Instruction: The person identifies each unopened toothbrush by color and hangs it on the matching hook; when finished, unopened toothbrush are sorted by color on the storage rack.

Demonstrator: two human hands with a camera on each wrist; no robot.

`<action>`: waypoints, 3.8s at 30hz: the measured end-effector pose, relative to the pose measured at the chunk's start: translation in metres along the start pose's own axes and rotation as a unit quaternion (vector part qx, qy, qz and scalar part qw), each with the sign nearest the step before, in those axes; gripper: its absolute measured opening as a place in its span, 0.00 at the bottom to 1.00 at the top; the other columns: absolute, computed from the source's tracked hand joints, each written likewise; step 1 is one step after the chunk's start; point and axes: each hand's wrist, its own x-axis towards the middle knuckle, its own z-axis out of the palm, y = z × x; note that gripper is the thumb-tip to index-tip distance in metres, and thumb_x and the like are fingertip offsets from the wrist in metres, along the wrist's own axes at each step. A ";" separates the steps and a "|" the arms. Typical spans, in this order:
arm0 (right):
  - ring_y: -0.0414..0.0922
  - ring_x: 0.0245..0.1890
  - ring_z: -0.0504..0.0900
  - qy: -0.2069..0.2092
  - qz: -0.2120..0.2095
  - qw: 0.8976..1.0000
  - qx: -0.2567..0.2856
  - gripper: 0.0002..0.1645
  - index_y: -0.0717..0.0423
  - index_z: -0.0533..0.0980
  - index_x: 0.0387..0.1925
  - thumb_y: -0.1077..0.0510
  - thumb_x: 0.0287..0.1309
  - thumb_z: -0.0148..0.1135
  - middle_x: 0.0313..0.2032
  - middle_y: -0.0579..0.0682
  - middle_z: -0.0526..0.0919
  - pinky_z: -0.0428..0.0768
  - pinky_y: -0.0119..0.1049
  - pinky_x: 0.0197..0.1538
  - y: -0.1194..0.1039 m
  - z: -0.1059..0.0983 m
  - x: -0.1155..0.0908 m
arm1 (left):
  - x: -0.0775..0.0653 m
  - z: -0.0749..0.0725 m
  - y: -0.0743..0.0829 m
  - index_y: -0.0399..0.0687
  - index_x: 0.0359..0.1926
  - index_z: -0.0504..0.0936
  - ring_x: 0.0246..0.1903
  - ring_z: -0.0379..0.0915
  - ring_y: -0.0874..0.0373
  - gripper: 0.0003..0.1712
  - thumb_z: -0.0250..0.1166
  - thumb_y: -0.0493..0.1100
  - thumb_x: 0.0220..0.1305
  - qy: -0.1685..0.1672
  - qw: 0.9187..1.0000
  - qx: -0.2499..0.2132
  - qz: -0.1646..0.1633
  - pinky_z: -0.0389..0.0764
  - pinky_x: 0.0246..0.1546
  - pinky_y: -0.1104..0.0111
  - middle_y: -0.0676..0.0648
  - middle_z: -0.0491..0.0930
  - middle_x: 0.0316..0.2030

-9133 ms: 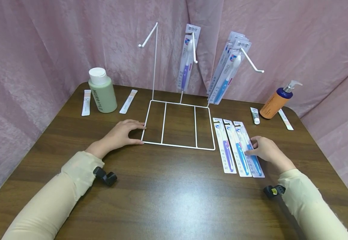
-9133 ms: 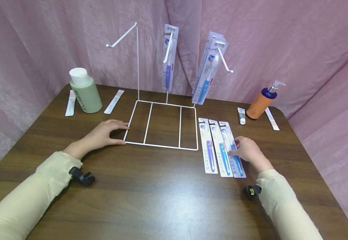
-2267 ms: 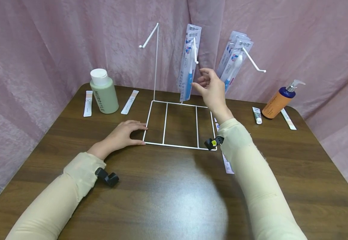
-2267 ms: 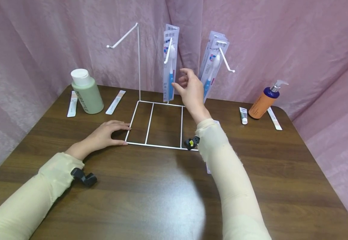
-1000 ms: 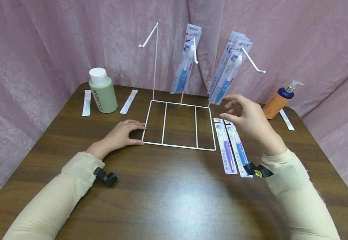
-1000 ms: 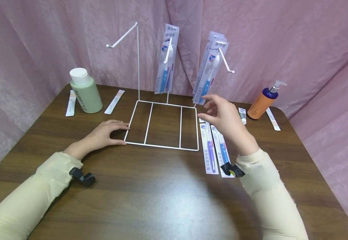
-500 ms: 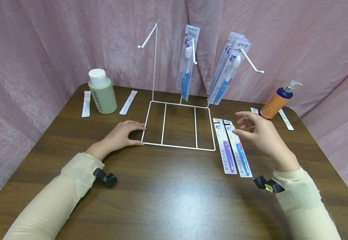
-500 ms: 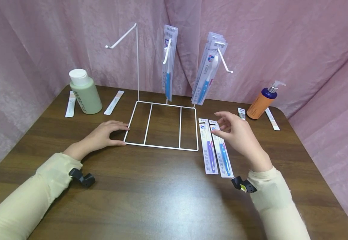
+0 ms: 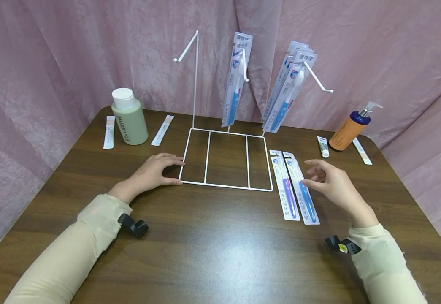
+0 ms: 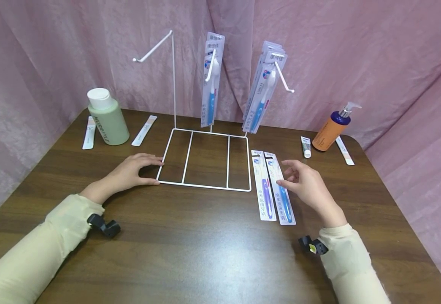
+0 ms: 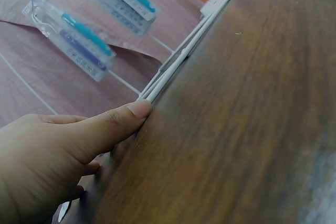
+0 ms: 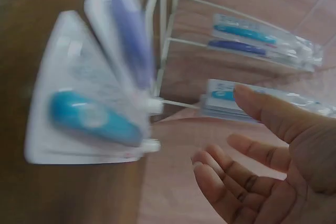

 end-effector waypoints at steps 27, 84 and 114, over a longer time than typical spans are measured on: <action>0.47 0.33 0.77 -0.087 0.065 0.993 -0.053 0.37 0.69 0.71 0.56 0.50 0.51 0.71 0.37 0.58 0.82 0.72 0.38 0.36 0.020 0.027 0.013 | -0.001 -0.001 0.003 0.49 0.59 0.78 0.66 0.62 0.43 0.35 0.73 0.55 0.51 -0.005 1.000 -0.004 -0.007 0.57 0.67 0.42 0.46 0.72 0.65; 0.19 0.27 0.66 0.133 0.053 0.990 0.004 0.34 0.65 0.69 0.62 0.53 0.58 0.66 0.39 0.59 0.80 0.68 0.19 0.26 -0.008 -0.048 -0.019 | -0.001 0.000 0.003 0.49 0.59 0.78 0.66 0.62 0.43 0.35 0.73 0.56 0.51 -0.003 1.000 -0.002 -0.004 0.58 0.66 0.42 0.46 0.73 0.64; 0.21 0.27 0.73 0.345 -0.035 0.933 0.095 0.36 0.55 0.76 0.59 0.71 0.44 0.73 0.34 0.26 0.73 0.71 0.09 0.34 -0.083 -0.077 -0.039 | -0.001 -0.002 0.003 0.49 0.59 0.78 0.66 0.62 0.43 0.34 0.73 0.55 0.51 -0.003 1.000 -0.001 -0.002 0.58 0.66 0.42 0.46 0.73 0.64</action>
